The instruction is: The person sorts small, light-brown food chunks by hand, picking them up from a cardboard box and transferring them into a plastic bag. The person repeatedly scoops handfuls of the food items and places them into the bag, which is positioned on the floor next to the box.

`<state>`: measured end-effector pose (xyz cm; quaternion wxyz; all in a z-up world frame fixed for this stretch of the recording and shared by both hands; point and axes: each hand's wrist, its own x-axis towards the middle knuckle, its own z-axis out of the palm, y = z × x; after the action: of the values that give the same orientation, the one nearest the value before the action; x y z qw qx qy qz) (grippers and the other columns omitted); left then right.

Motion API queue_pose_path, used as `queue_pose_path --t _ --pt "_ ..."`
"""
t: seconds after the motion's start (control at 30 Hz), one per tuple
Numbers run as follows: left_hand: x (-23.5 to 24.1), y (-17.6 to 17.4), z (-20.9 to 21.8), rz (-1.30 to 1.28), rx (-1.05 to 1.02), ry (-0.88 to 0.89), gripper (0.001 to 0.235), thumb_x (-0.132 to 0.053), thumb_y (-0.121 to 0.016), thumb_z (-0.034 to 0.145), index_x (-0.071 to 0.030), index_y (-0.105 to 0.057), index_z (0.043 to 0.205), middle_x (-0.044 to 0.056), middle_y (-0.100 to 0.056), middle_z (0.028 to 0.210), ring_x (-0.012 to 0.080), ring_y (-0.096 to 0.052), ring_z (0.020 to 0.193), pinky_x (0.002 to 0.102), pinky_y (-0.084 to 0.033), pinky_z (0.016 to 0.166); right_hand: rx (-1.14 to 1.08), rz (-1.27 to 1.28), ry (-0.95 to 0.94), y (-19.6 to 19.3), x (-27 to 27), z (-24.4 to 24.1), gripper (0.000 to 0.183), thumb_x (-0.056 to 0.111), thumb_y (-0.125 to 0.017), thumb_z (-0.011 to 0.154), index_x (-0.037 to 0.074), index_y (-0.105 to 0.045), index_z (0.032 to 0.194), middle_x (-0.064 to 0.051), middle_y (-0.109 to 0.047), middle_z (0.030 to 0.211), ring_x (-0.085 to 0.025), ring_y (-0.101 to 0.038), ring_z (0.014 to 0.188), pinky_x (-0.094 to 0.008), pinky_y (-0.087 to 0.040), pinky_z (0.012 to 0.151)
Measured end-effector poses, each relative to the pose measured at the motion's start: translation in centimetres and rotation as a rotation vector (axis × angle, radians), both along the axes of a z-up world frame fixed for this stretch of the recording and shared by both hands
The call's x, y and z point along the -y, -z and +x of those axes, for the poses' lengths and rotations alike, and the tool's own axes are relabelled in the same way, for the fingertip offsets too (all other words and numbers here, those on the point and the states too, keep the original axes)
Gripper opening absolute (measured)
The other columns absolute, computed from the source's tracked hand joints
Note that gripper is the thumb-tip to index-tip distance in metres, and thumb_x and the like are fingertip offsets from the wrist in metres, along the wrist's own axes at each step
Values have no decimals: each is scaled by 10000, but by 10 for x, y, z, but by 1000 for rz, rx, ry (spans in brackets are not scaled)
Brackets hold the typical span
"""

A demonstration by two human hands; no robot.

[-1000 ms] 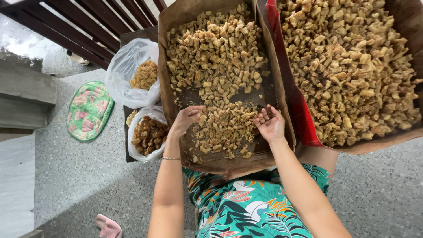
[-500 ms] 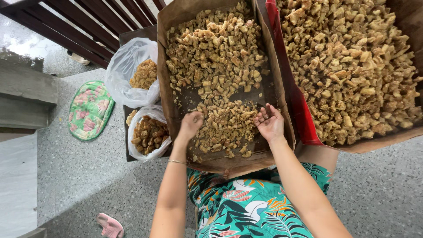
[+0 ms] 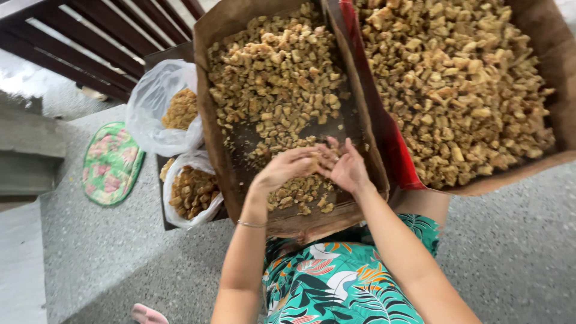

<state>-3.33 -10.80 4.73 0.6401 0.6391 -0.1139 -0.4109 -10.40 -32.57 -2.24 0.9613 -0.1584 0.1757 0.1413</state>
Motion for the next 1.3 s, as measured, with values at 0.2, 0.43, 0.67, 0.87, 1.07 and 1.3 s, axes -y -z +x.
queue_pose_path --t 0.2,0.43,0.67,0.87,1.07,1.3 --pt "64 2 2 331 202 -13 376 -222 -640 994 -24 -655 1313 109 -782 1057 203 -767 928 363 -634 828 45 24 11 3 4 -1 576 592 -450 1042 150 -597 1383 -110 -681 1251 -290 -670 1142 -507 -514 1047" --pt "65 7 9 293 341 -143 343 -117 -533 1011 -14 -630 1324 89 -780 1085 180 -755 999 330 -605 889 56 140 58 8 2 1 529 499 -431 1057 99 -625 1344 -130 -681 1302 -311 -677 1152 -496 -489 1108" --pt "79 -40 -8 194 180 -11 464 -195 -496 1040 -46 -485 1480 173 -614 1386 238 -683 1137 360 -603 954 97 240 90 36 4 2 376 383 -458 1129 73 -623 1265 -131 -710 1245 -299 -690 1148 -499 -528 1083" --pt "58 -46 17 436 442 -125 454 -174 -493 1055 -75 -479 1498 147 -519 1509 255 -557 1324 388 -475 1056 -115 -5 137 24 2 3 298 284 -572 994 147 -707 1221 -97 -741 1088 -217 -698 957 -331 -604 836" --pt "-32 -9 50 666 436 -310 422 -154 -540 1022 -114 -567 1441 126 -627 1421 254 -651 1256 375 -572 1065 -38 29 128 60 6 6 219 299 -695 1024 82 -673 1036 -115 -729 1084 -241 -705 922 -338 -589 732" --pt "-27 27 30 915 427 42 572 -96 -638 969 -136 -464 1513 260 -379 1516 413 -312 1426 528 -379 1150 -50 -36 144 51 11 5 212 273 -638 990 175 -738 1149 -88 -730 1002 -248 -691 841 -359 -587 690"
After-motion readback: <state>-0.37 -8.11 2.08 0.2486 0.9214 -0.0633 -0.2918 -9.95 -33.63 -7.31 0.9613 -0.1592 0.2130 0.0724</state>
